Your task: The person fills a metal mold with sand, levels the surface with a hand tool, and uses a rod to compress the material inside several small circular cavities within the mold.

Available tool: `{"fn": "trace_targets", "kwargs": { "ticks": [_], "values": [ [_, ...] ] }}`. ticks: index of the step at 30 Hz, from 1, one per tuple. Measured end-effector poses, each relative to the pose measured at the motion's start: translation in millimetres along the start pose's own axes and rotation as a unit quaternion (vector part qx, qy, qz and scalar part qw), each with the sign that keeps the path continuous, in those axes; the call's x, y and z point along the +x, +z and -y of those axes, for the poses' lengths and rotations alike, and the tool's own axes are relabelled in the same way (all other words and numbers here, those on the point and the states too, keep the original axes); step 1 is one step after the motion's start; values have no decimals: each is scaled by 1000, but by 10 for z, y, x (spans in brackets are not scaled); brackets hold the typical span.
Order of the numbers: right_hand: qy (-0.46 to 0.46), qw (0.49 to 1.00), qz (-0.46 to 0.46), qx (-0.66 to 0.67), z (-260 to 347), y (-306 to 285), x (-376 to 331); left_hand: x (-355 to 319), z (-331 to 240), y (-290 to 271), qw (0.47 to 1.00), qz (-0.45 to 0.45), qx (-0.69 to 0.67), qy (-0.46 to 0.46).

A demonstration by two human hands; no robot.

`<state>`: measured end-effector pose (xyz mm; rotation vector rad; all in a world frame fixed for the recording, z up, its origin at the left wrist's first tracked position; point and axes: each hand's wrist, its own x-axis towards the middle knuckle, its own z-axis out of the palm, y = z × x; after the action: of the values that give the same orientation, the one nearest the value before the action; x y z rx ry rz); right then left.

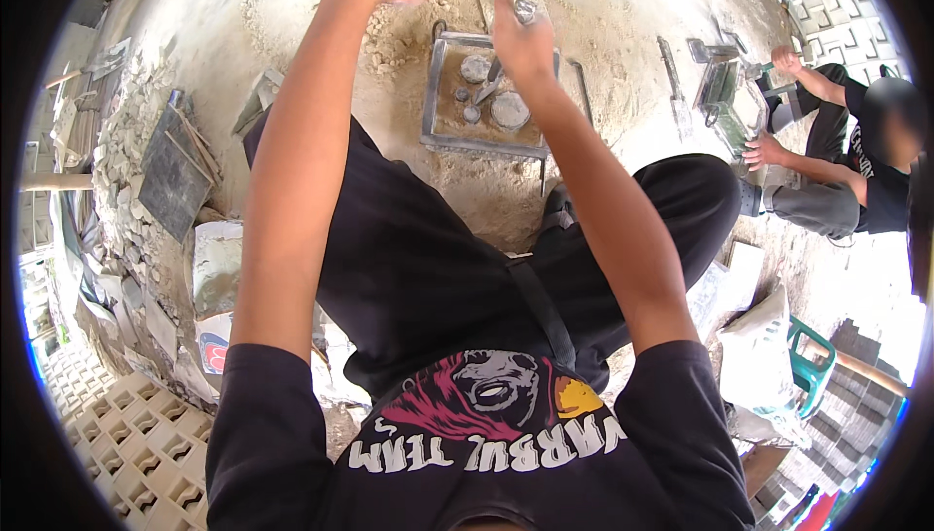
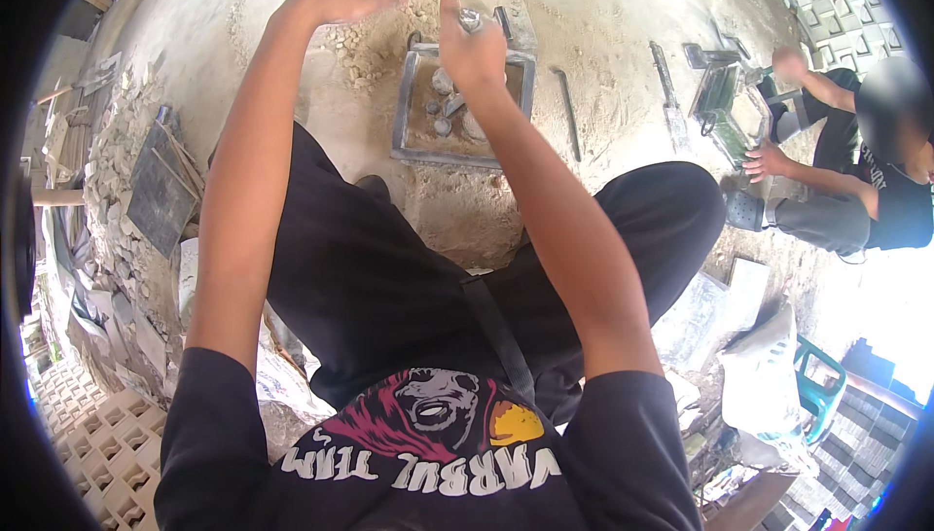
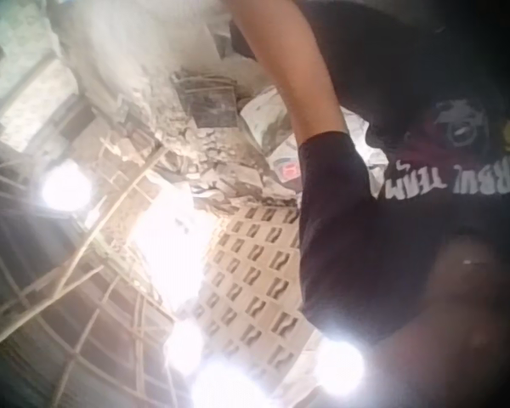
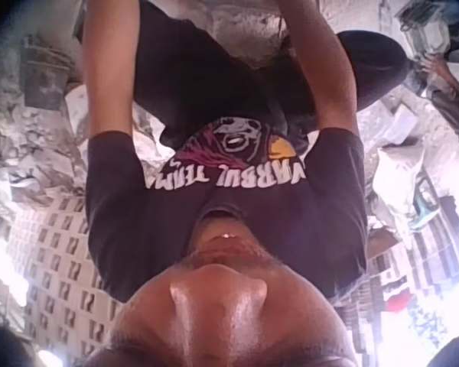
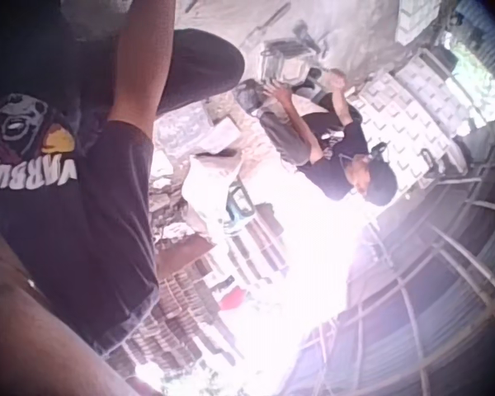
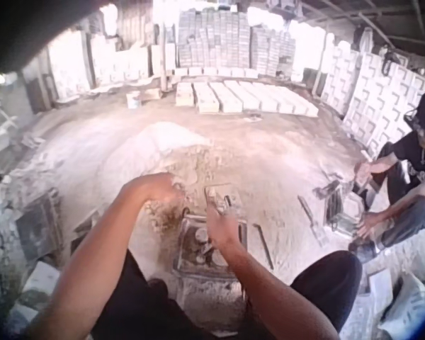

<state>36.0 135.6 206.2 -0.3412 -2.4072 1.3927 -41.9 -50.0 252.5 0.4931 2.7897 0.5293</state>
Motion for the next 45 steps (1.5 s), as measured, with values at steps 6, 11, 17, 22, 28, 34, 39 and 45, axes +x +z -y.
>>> {"fn": "trace_targets", "kwargs": {
  "ticks": [6,11,17,22,28,34,39,45],
  "values": [
    [79,987,33,138,71,-6,-159,22,104,-61,999,9,3,-44],
    [39,986,52,155,27,123,-311,135,302,-7,999,-10,21,-36],
    [12,984,95,150,220,16,-473,12,198,-73,997,11,-20,-77],
    [-20,982,139,126,106,164,-418,105,341,-48,995,-14,-69,-66],
    [-31,960,264,88,49,132,-434,160,361,1,997,-11,-72,-31],
    [-62,938,317,124,75,77,-437,149,407,-13,996,-10,-72,-50],
    [-129,920,362,79,223,42,-406,115,447,-36,999,-25,3,-41],
    [20,933,325,151,-106,237,-211,151,280,-17,997,-6,-33,-67]
  ]
}}
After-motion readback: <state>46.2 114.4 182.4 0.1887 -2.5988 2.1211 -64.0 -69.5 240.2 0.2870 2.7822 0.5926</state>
